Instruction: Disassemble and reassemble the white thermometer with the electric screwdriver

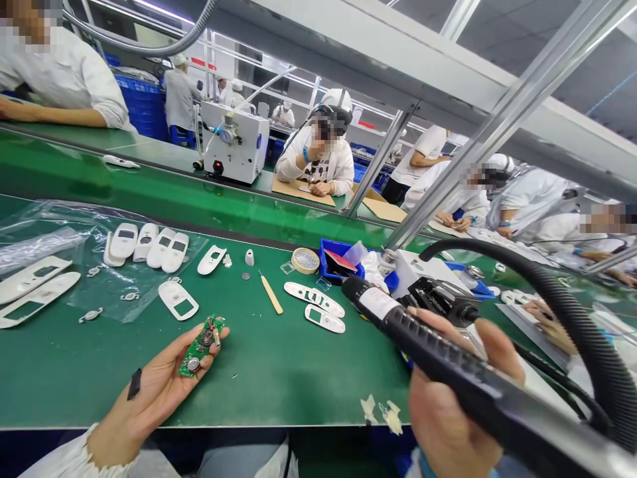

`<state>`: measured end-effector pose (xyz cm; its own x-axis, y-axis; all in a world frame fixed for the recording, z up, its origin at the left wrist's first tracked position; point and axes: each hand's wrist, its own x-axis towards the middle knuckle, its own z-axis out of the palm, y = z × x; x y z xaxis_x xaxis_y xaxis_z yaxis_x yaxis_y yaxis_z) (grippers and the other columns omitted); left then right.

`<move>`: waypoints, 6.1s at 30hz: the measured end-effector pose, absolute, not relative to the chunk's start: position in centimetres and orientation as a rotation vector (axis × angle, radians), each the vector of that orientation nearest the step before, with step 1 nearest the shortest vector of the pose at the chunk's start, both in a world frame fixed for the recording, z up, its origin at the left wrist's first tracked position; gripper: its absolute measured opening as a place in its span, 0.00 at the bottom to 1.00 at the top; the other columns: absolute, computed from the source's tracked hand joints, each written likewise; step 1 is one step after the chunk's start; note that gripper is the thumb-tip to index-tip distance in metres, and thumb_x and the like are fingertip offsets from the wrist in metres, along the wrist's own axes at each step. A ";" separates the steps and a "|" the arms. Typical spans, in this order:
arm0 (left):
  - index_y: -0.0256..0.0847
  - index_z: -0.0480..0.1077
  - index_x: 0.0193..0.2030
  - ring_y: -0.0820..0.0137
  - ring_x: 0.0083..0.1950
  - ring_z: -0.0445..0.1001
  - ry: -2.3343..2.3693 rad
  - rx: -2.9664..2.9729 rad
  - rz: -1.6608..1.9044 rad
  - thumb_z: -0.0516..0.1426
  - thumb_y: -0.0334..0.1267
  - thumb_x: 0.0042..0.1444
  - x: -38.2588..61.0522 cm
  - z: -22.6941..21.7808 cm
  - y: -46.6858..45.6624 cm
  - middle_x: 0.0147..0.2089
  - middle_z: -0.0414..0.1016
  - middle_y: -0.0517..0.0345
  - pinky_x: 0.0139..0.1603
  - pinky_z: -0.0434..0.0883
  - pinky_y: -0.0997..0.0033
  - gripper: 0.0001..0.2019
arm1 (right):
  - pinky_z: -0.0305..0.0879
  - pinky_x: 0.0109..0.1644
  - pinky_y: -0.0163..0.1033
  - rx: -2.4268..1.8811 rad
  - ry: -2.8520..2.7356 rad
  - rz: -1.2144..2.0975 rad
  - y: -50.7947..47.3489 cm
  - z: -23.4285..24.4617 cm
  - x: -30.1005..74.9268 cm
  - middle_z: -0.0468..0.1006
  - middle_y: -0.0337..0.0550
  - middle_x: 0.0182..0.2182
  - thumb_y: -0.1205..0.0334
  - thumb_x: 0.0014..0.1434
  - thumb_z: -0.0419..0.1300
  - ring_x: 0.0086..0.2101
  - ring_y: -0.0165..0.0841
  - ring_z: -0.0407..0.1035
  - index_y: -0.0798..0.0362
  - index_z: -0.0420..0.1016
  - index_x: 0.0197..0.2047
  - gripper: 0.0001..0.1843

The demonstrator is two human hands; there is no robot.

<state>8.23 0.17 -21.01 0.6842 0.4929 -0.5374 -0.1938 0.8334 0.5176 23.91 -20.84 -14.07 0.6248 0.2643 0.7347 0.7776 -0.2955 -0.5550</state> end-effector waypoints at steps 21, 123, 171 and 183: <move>0.28 0.72 0.37 0.73 0.28 0.70 0.725 0.397 0.341 0.56 0.28 0.52 8.3 -21.8 0.3 0.40 0.74 0.40 0.26 0.71 0.77 0.07 | 0.65 0.30 0.45 -1.308 -0.624 -0.088 -7.2 -19.8 22.8 0.61 0.42 0.22 0.42 0.54 0.23 0.22 0.36 0.63 0.55 0.52 0.56 0.37; 0.29 0.72 0.37 0.65 0.38 0.76 0.657 0.422 0.365 0.55 0.27 0.53 8.0 -22.4 -0.2 0.37 0.77 0.45 0.37 0.76 0.71 0.06 | 0.57 0.20 0.36 -0.890 -0.517 0.077 -9.5 -15.2 17.7 0.66 0.34 0.15 0.28 0.45 0.38 0.15 0.30 0.60 0.51 0.64 0.40 0.37; 0.29 0.72 0.40 0.63 0.42 0.75 0.636 0.466 0.338 0.57 0.29 0.52 7.8 -22.7 -0.4 0.36 0.77 0.44 0.43 0.74 0.72 0.09 | 0.57 0.21 0.37 -0.911 -0.497 0.000 -10.2 -15.0 18.1 0.66 0.34 0.15 0.31 0.46 0.38 0.15 0.29 0.59 0.53 0.65 0.39 0.36; 0.28 0.68 0.44 0.59 0.44 0.74 0.629 0.499 0.325 0.56 0.28 0.53 8.0 -22.9 -0.4 0.39 0.76 0.41 0.42 0.74 0.69 0.11 | 0.57 0.20 0.37 -0.945 -0.536 -0.002 -10.4 -15.0 18.4 0.67 0.34 0.15 0.30 0.46 0.36 0.14 0.30 0.60 0.53 0.65 0.40 0.37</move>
